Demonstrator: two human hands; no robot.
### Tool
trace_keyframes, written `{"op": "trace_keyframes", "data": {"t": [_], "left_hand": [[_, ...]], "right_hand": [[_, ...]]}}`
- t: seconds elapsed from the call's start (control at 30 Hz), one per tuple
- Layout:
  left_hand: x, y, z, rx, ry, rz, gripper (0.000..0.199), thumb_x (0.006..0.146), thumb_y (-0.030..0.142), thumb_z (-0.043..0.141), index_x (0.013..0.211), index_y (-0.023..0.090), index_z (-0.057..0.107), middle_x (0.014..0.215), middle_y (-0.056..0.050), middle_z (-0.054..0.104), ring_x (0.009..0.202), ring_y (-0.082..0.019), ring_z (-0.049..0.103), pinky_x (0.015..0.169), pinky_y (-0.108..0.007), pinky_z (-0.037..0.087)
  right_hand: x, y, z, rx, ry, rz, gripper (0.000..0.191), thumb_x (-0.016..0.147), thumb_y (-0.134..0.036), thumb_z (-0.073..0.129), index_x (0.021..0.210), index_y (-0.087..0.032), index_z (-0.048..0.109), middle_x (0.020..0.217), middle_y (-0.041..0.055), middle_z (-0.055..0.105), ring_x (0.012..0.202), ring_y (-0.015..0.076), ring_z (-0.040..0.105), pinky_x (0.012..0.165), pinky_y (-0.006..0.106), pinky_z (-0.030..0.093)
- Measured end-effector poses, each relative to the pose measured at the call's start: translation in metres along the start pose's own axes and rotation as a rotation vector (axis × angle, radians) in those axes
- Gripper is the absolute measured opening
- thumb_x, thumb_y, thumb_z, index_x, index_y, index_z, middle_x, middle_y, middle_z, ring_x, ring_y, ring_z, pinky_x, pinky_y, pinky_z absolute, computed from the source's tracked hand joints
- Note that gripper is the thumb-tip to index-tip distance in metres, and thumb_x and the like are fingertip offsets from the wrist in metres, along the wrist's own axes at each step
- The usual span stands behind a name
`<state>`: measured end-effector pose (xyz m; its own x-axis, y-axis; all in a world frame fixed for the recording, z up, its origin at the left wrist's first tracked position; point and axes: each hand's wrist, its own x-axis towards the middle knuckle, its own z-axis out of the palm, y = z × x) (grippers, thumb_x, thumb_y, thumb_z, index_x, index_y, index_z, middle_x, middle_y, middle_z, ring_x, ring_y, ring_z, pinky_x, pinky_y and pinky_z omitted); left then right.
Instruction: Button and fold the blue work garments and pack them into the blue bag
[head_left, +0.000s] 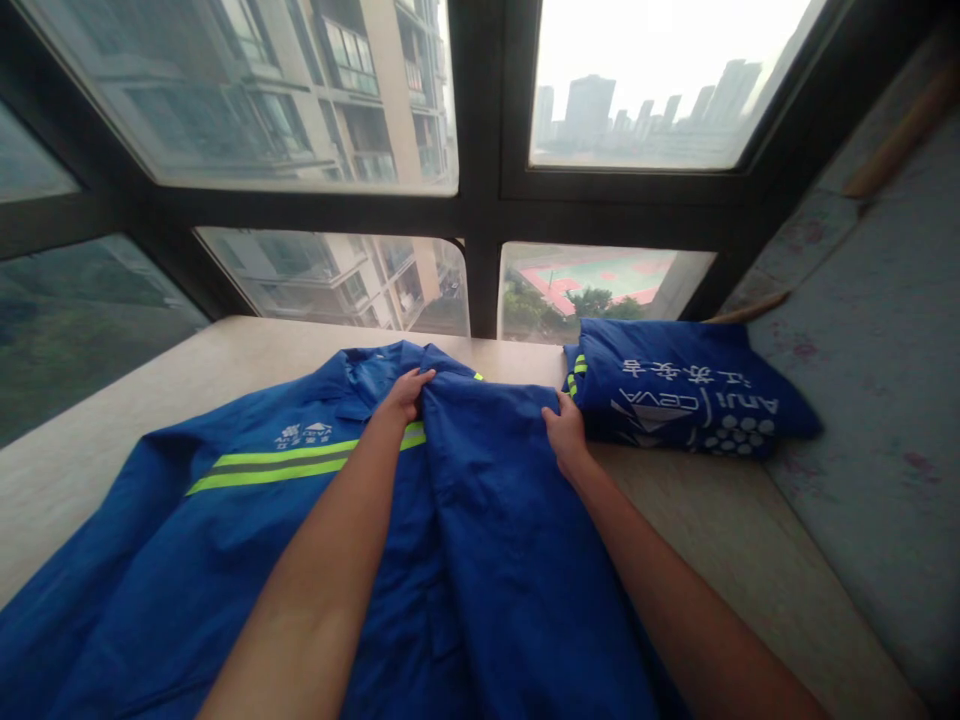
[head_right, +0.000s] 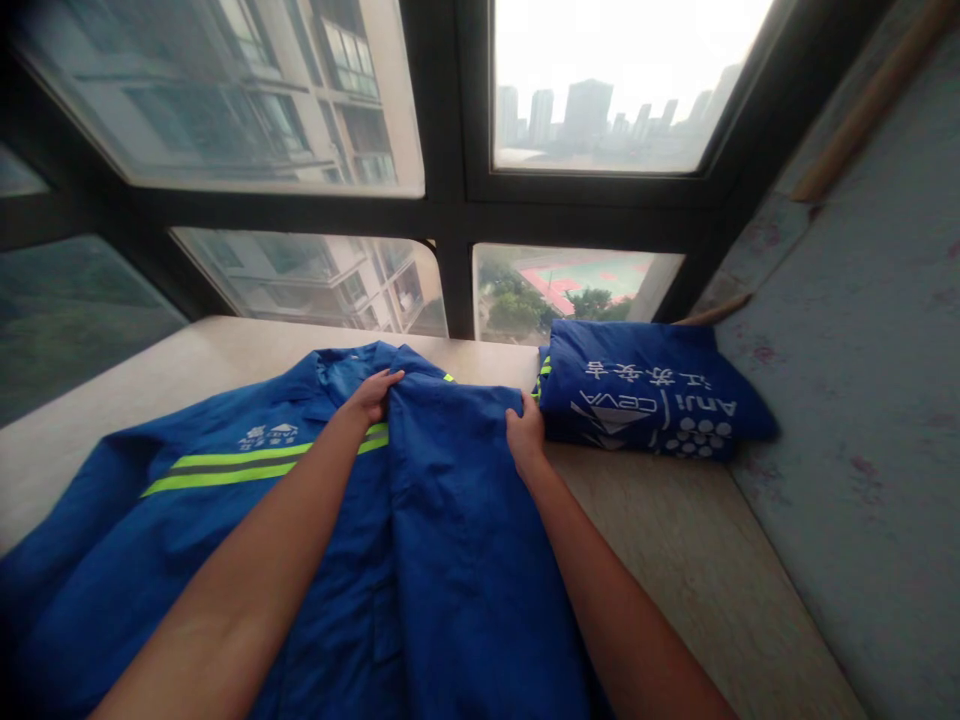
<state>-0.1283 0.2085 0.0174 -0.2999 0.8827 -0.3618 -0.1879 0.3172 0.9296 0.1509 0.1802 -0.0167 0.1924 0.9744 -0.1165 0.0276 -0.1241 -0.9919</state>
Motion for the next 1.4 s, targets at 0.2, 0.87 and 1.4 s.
{"op": "trace_keyframes", "data": {"t": [0.2, 0.87, 1.4], "left_hand": [[-0.031, -0.007, 0.011, 0.228, 0.219, 0.242, 0.054, 0.073, 0.012, 0.067, 0.125, 0.012, 0.054, 0.128, -0.017, 0.062, 0.124, -0.03, 0.057, 0.109, -0.048, 0.041], [-0.376, -0.171, 0.035, 1.411, -0.557, 1.122, 0.08, 0.083, 0.074, 0.047, 0.149, 0.028, 0.036, 0.15, -0.01, 0.047, 0.138, -0.031, 0.042, 0.115, -0.05, 0.03], [-0.394, -0.162, 0.076, 1.21, -0.415, 0.842, 0.074, 0.085, 0.044, 0.061, 0.152, 0.031, 0.031, 0.158, -0.007, 0.034, 0.142, -0.029, 0.037, 0.117, -0.051, 0.032]], "right_hand": [[-0.02, 0.001, -0.026, -0.246, -0.048, -0.22, 0.047, 0.079, -0.034, 0.053, 0.121, -0.016, 0.062, 0.118, 0.0128, 0.07, 0.108, 0.0266, 0.066, 0.099, 0.041, 0.048], [-0.261, 0.035, -0.166, -0.746, -0.301, -0.095, 0.063, 0.077, -0.034, 0.059, 0.137, -0.014, 0.054, 0.134, 0.0199, 0.06, 0.123, 0.0319, 0.058, 0.104, 0.045, 0.045], [-0.255, 0.007, -0.186, -0.572, -0.238, -0.4, 0.044, 0.086, -0.031, 0.048, 0.126, -0.026, 0.062, 0.128, 0.0098, 0.064, 0.12, 0.0256, 0.06, 0.105, 0.042, 0.047]]}}
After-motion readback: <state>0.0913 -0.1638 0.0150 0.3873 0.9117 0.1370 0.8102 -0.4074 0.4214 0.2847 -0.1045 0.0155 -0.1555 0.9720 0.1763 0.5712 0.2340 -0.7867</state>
